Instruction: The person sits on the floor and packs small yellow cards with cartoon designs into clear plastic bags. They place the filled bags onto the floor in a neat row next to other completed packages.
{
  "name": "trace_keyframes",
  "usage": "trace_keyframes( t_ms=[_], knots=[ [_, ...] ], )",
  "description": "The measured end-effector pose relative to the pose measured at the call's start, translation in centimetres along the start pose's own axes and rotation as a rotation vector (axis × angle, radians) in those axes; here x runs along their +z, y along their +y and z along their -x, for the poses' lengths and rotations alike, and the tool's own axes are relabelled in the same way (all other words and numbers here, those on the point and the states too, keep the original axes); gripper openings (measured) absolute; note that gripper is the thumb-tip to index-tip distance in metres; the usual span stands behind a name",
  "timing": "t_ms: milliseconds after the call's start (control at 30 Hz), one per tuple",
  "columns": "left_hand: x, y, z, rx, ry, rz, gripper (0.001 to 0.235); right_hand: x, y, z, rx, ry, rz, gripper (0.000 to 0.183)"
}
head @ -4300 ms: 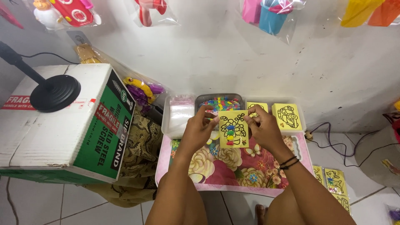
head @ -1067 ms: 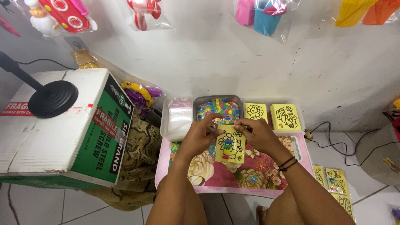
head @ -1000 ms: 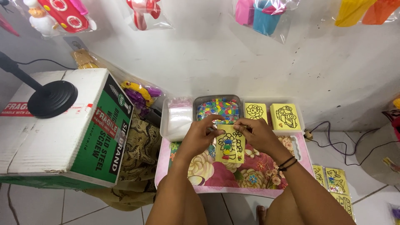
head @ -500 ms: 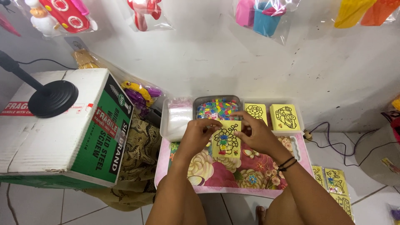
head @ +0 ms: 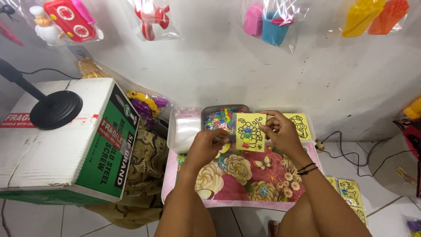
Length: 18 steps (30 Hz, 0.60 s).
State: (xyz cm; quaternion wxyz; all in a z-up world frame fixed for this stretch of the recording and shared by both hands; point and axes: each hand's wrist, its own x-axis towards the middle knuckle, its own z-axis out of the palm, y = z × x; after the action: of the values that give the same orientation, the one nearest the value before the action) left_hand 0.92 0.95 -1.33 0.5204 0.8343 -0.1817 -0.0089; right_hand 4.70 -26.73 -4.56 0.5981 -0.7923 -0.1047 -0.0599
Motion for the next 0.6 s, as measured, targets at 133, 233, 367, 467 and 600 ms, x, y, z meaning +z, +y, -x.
trace_keyframes(
  t_ms=[133,233,367,467,600],
  knots=[
    [-0.3,0.5,0.2,0.011,-0.019,-0.022,0.018,-1.2,1.1,-0.4,-0.042,0.036,-0.075,0.042],
    [-0.4,1.6,0.4,0.006,-0.043,-0.052,0.018,-1.6,0.8,-0.1,-0.07,0.035,-0.087,0.042],
    [-0.6,3.6,0.7,-0.011,-0.042,-0.087,0.03,-1.5,0.0,0.5,-0.084,-0.009,-0.101,0.045],
    [-0.5,4.0,0.9,-0.05,-0.053,-0.081,0.035,-0.7,-0.7,1.3,-0.084,-0.057,-0.063,0.047],
    [0.1,2.0,0.3,-0.013,-0.077,-0.119,0.022,0.8,-2.0,2.4,-0.085,-0.095,0.024,0.042]
  ],
)
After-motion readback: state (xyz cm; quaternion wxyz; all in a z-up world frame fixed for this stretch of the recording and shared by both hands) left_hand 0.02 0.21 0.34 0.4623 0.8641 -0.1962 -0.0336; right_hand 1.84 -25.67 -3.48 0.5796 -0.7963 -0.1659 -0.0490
